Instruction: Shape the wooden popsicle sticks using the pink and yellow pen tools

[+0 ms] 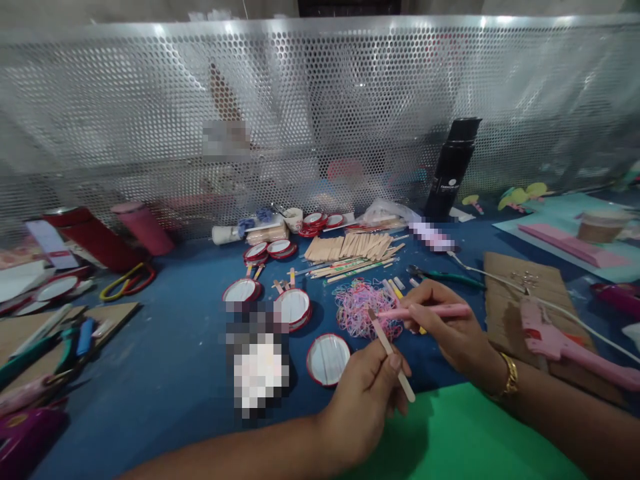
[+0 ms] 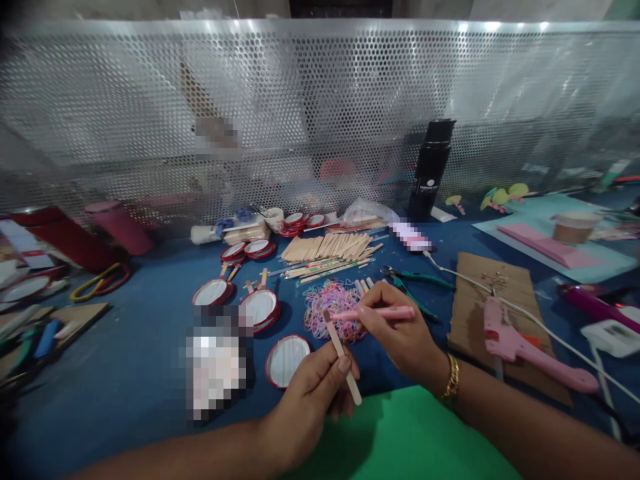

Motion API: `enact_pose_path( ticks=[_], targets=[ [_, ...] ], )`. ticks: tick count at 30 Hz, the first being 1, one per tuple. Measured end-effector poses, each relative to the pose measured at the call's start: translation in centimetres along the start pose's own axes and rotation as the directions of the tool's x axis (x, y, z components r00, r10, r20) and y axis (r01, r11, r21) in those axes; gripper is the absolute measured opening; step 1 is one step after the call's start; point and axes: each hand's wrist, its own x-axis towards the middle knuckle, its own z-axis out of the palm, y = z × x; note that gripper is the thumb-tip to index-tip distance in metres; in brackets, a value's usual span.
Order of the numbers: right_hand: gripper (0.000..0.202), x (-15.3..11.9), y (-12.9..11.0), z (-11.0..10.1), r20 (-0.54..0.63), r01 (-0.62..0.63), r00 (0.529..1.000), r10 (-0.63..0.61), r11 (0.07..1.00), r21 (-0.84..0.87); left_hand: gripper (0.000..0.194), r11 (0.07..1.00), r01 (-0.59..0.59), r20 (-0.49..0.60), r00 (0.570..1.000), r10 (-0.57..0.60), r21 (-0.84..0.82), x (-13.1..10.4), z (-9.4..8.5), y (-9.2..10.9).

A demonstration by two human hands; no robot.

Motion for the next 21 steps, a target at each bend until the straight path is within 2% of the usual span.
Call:
enact_pose_path(
  ticks=[3, 6, 9, 14, 21],
  targets=[
    [0.012, -0.14, -0.16, 0.13, 0.043, -0.005, 0.999, 0.003, 0.998, 0.056, 0.036, 1.0, 0.015, 0.001, 1.0, -0.015, -0.007, -0.03, 0.0, 0.12],
    [0.008, -0.11, -0.2, 0.1, 0.081, 0.013, 0.997, -0.017, 0.999, 0.041, 0.035, 1.0, 0.016, -0.006, 1.0, -0.016, -0.015, 0.03, -0.06, 0.21],
    [0.007, -0.02, -0.19, -0.03, 0.074, 0.019, 0.997, -0.022, 0.999, 0.04, 0.036, 1.0, 0.011, -0.01, 1.0, -0.011, -0.01, 0.21, -0.12, 0.29],
    [0.014, -0.06, 0.05, 0.06, 0.051, 0.019, 0.998, -0.026, 0.991, 0.133, 0.037, 1.0, 0.0, -0.028, 1.0, 0.001, 0.003, 0.44, -0.07, 0.41],
    [0.02, 0.46, 0.17, -0.09, 0.052, 0.011, 0.999, -0.012, 1.0, 0.017, 0.04, 0.999, -0.034, -0.088, 0.995, 0.037, 0.037, 0.53, 0.2, 0.24]
  ],
)
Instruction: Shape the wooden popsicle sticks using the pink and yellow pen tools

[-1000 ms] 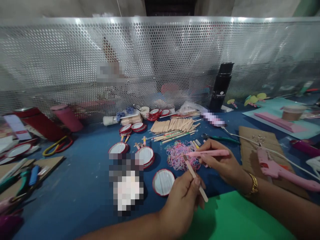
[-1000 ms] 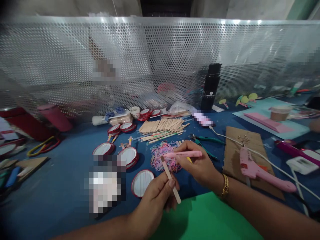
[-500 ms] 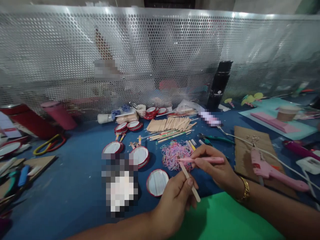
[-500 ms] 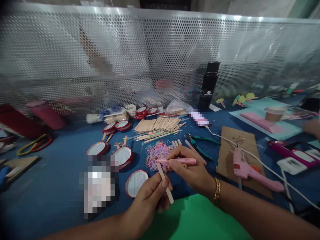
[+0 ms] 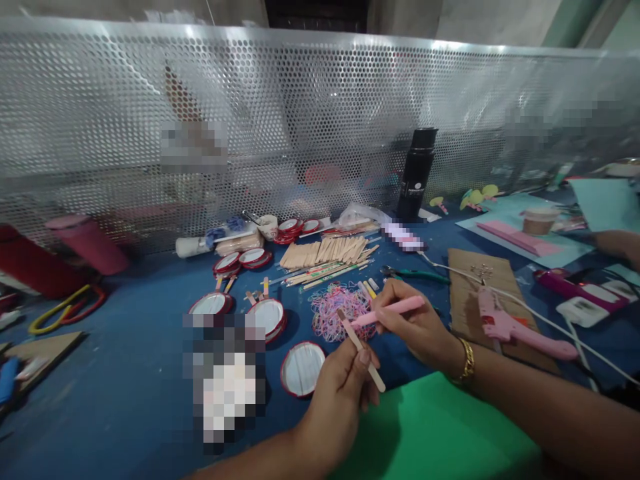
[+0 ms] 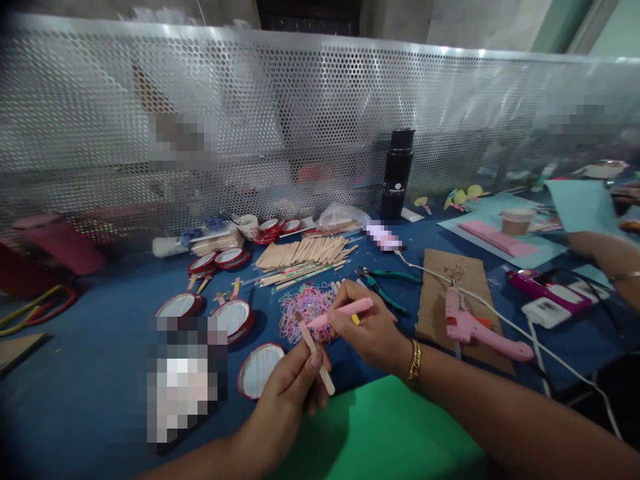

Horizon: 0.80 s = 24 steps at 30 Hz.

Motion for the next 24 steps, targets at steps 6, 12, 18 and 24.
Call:
enact_pose_path(
  ticks=[6, 12, 18, 24],
  targets=[
    [0.02, 0.04, -0.19, -0.25, -0.021, 0.042, 0.999, -0.041, 0.999, 0.009, 0.04, 1.0, -0.018, -0.002, 1.0, 0.018, -0.006, -0.09, 0.13, 0.41],
    [0.02, 0.1, -0.44, -0.21, 0.01, 0.058, 0.998, -0.057, 0.995, -0.087, 0.037, 1.0, -0.013, 0.014, 1.0, 0.013, -0.016, -0.16, 0.12, 0.3],
    [0.018, -0.14, -0.53, -0.11, 0.01, 0.052, 0.999, -0.052, 0.999, 0.012, 0.04, 0.999, -0.015, 0.027, 1.0, 0.016, -0.035, -0.17, 0.05, 0.07],
    [0.016, -0.19, -0.28, -0.2, 0.029, 0.053, 0.998, -0.052, 0.998, -0.045, 0.041, 0.999, 0.009, 0.039, 0.999, -0.007, -0.048, -0.18, 0.03, -0.14]
  ],
)
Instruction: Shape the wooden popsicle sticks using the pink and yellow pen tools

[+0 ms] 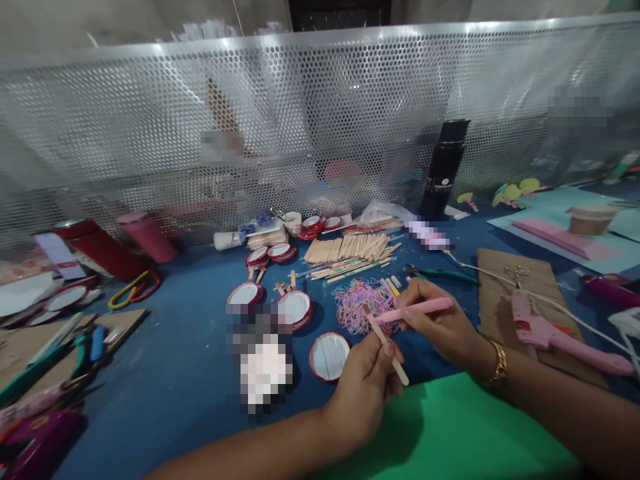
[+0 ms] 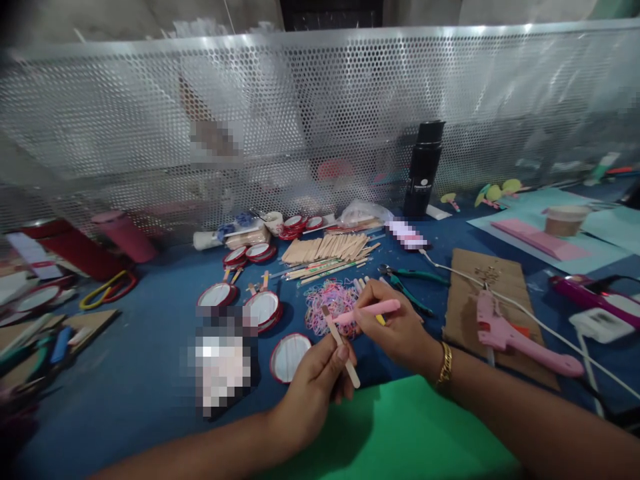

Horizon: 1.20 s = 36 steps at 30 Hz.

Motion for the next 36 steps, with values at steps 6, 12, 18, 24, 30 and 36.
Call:
enact_pose_path(
  ticks=[6, 12, 18, 24, 30, 36],
  targets=[
    [0.016, 0.0, 0.0, -0.2, -0.012, -0.019, 1.0, 0.019, 0.999, 0.039, 0.04, 1.0, 0.008, 0.024, 1.0, -0.008, 0.012, 0.1, -0.2, -0.3],
    [0.017, -0.1, -0.2, -0.1, -0.019, -0.017, 1.0, 0.017, 1.0, -0.007, 0.038, 1.0, 0.014, 0.005, 1.0, -0.015, 0.025, 0.0, -0.1, 0.1],
    [0.016, 0.0, -0.1, -0.1, -0.014, -0.026, 1.0, 0.026, 1.0, -0.001, 0.038, 0.999, 0.009, -0.012, 1.0, -0.009, 0.039, -0.1, -0.2, 0.3],
    [0.015, 0.4, -0.3, -0.1, -0.032, -0.011, 0.999, 0.009, 0.997, -0.076, 0.04, 0.999, 0.02, -0.047, 0.999, -0.017, 0.048, 0.0, -0.1, 0.7],
    [0.014, 0.5, -0.4, 0.0, -0.006, 0.004, 1.0, -0.004, 1.0, -0.015, 0.042, 0.999, 0.021, -0.04, 0.999, -0.019, 0.047, 0.0, 0.1, 1.0],
    [0.014, 0.6, -0.6, 0.0, -0.051, -0.004, 0.999, -0.001, 0.996, -0.087, 0.045, 0.998, 0.025, -0.056, 0.998, -0.022, 0.061, 0.0, 0.0, 0.7]
  ],
)
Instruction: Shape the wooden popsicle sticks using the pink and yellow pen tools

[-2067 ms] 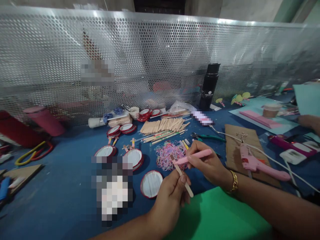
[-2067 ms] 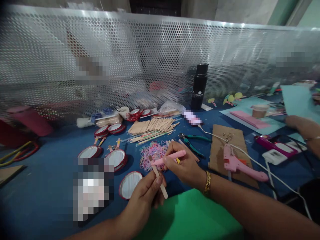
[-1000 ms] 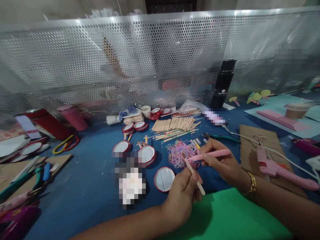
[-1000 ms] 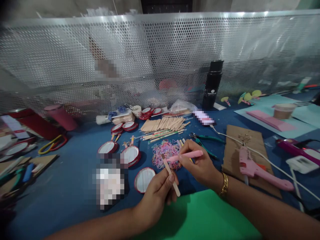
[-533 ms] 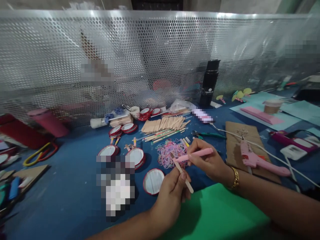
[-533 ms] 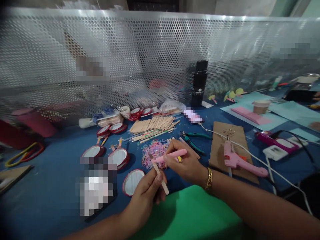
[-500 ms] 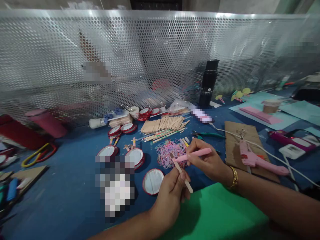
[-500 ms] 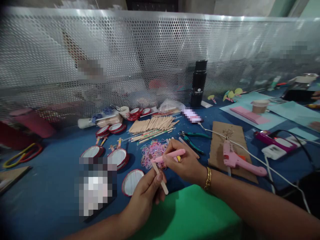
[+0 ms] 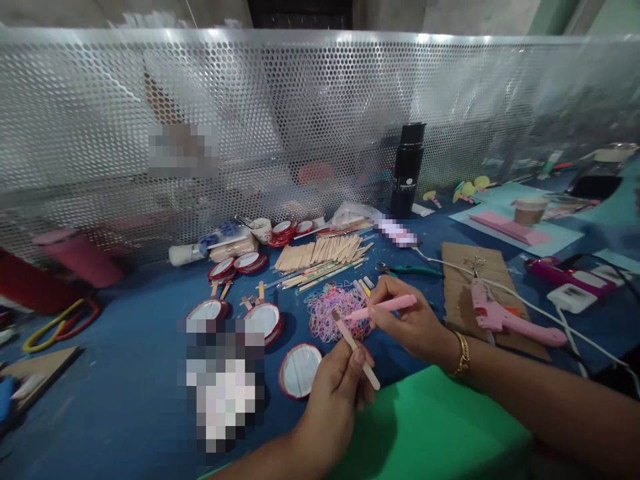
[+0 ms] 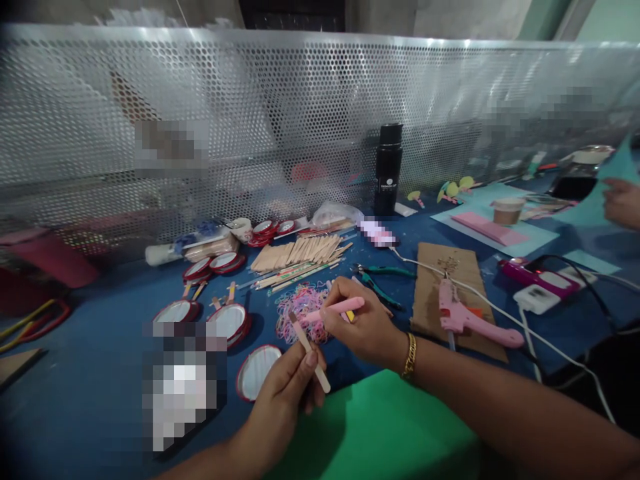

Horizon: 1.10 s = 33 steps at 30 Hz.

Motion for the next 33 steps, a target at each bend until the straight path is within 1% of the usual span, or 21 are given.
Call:
enact_pose_path(
  ticks=[2, 7, 11, 13, 18, 20, 22, 24, 26, 29, 33],
  targets=[
    [0.013, 0.0, -0.1, 0.0, -0.014, -0.006, 1.0, 0.006, 1.0, 0.012, 0.045, 1.0, -0.007, -0.004, 1.0, 0.007, 0.01, 0.0, -0.1, -0.1],
    [0.015, -0.1, 0.0, 0.2, 0.042, 0.012, 0.999, -0.014, 0.998, 0.059, 0.045, 1.0, 0.0, 0.004, 1.0, 0.0, 0.03, 0.0, -0.1, -0.1],
    [0.014, -0.1, 0.4, 0.2, -0.002, 0.007, 1.0, -0.007, 1.0, 0.01, 0.047, 1.0, 0.022, -0.008, 1.0, -0.022, 0.012, -0.1, 0.0, -0.2],
    [0.014, -0.2, 0.5, 0.2, -0.015, -0.001, 1.0, 0.001, 1.0, 0.016, 0.049, 1.0, 0.027, -0.002, 1.0, -0.027, 0.001, -0.1, 0.0, -0.2],
    [0.015, -0.4, 0.2, 0.5, 0.057, 0.008, 0.998, -0.013, 0.996, 0.086, 0.049, 1.0, 0.01, 0.021, 1.0, -0.01, 0.008, 0.0, -0.1, -0.3],
    [0.015, -0.3, 0.1, 0.4, 0.04, 0.0, 0.999, -0.002, 0.999, 0.051, 0.048, 1.0, 0.004, 0.02, 1.0, -0.004, 0.007, 0.0, -0.1, -0.4],
    [0.017, -0.2, 0.2, 0.4, -0.005, -0.012, 1.0, 0.012, 1.0, 0.002, 0.049, 1.0, 0.001, 0.012, 1.0, -0.002, 0.004, 0.1, -0.1, -0.6],
    [0.018, -0.2, 0.3, 0.4, -0.027, -0.021, 0.999, 0.021, 1.0, -0.002, 0.052, 1.0, 0.001, 0.02, 1.0, -0.002, 0.003, 0.2, -0.2, -0.9],
    [0.019, -0.4, 0.6, 0.5, -0.007, -0.028, 1.0, 0.028, 0.999, 0.028, 0.057, 1.0, 0.004, 0.051, 0.999, -0.004, 0.012, 0.5, -0.3, -1.2],
    [0.02, -0.9, 1.1, 0.6, 0.047, -0.038, 0.998, 0.038, 0.999, 0.014, 0.064, 1.0, 0.004, 0.101, 0.995, -0.005, 0.014, 0.7, -0.4, -1.5],
    [0.024, -1.3, 1.6, 0.4, 0.084, -0.045, 0.996, 0.042, 0.999, 0.029, 0.066, 1.0, -0.003, 0.089, 0.996, 0.002, 0.014, 0.7, -0.4, -1.5]
  ],
)
